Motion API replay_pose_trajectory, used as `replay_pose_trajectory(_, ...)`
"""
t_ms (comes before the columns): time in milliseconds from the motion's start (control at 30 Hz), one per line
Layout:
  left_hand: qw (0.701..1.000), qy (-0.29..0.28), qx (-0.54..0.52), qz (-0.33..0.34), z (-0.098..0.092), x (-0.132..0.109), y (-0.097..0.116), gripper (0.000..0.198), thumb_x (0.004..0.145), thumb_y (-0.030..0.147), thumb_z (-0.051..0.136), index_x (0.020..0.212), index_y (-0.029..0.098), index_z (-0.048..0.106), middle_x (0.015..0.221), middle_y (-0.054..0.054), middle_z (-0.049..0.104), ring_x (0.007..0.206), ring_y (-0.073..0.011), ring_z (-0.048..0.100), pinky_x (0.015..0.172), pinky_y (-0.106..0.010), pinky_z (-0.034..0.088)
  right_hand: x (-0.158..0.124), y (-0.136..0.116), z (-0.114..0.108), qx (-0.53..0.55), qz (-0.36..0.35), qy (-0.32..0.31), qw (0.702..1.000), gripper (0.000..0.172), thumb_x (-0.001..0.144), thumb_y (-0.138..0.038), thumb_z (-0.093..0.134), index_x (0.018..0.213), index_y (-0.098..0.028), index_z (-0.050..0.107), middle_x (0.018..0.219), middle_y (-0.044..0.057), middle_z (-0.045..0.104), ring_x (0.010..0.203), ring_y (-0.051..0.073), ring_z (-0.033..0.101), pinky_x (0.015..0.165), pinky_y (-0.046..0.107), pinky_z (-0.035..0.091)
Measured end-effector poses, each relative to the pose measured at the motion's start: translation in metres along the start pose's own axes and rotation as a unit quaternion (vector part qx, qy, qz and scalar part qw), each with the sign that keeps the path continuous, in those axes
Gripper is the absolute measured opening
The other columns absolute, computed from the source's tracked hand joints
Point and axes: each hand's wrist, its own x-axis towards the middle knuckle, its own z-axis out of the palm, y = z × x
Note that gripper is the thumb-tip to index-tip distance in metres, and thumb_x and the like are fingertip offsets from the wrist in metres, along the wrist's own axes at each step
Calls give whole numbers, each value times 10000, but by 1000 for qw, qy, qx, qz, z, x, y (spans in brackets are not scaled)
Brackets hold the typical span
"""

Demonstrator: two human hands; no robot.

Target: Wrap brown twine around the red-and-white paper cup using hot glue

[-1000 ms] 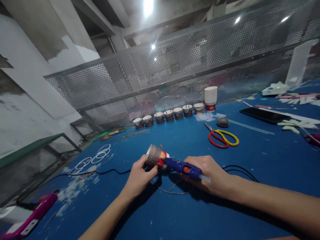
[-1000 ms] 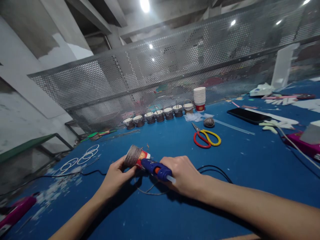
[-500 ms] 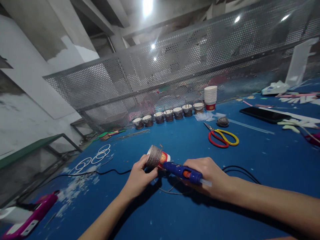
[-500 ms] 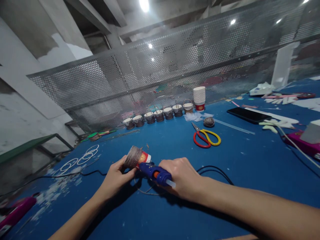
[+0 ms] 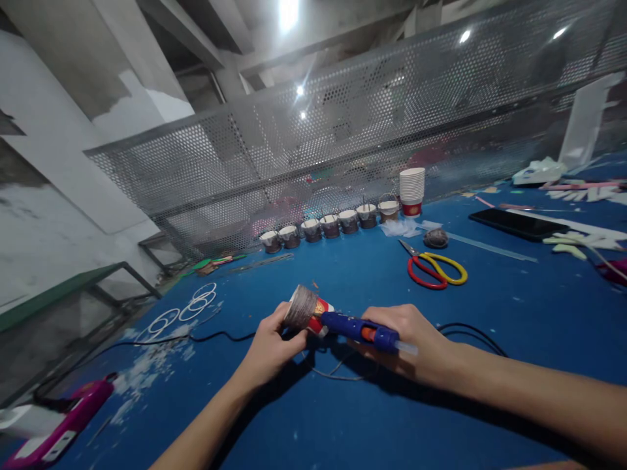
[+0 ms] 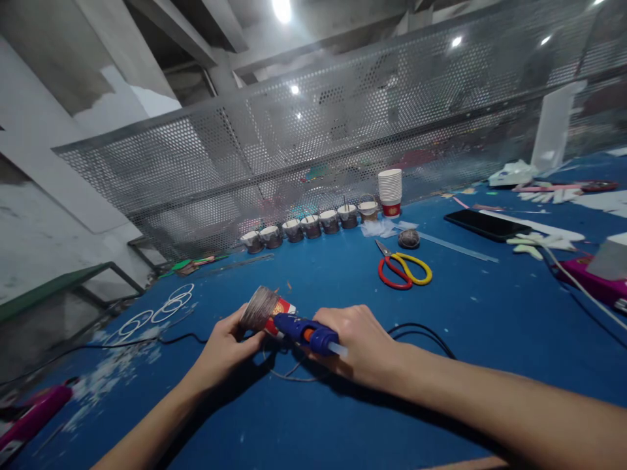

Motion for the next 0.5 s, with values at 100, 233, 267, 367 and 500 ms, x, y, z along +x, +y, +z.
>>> replay_pose_trajectory(100,1000,-7,-3,1,-2,0,-5,274,723,194,627,985,156,699,968,-72,682,908,-213,619,848,-319,481,0,1,-2,9,11,3,1000,302,892,-386,469,782,-146,615,673,56,632,525,118,522,503,225,351)
replay_pose_trajectory(233,1000,-14,1,4,-4,0,-7,261,723,189,626,972,157,699,947,-72,670,879,-204,611,830,-311,482,0,1,-3,3,5,-3,1000,298,893,-384,468,774,-147,605,671,58,632,522,122,521,503,228,354)
replay_pose_trajectory(267,1000,-17,3,6,-4,0,-6,249,725,191,625,959,156,701,934,-73,667,866,-201,608,817,-309,483,0,0,-3,2,0,-6,1000,296,892,-376,465,770,-147,606,671,58,631,520,122,520,502,229,352)
replay_pose_trajectory(367,1000,-24,1,9,-4,0,-4,230,726,211,630,935,156,709,925,-74,666,848,-200,606,800,-309,489,0,0,-4,3,-6,-4,1000,284,890,-368,472,766,-149,603,665,57,627,514,124,524,495,232,348)
replay_pose_trajectory(500,999,-31,-6,1,-6,-1,-5,274,717,216,640,975,147,701,936,-80,670,869,-214,614,813,-324,495,3,1,-5,7,23,1,1000,279,887,-390,501,756,-159,588,645,40,614,516,121,524,490,225,342)
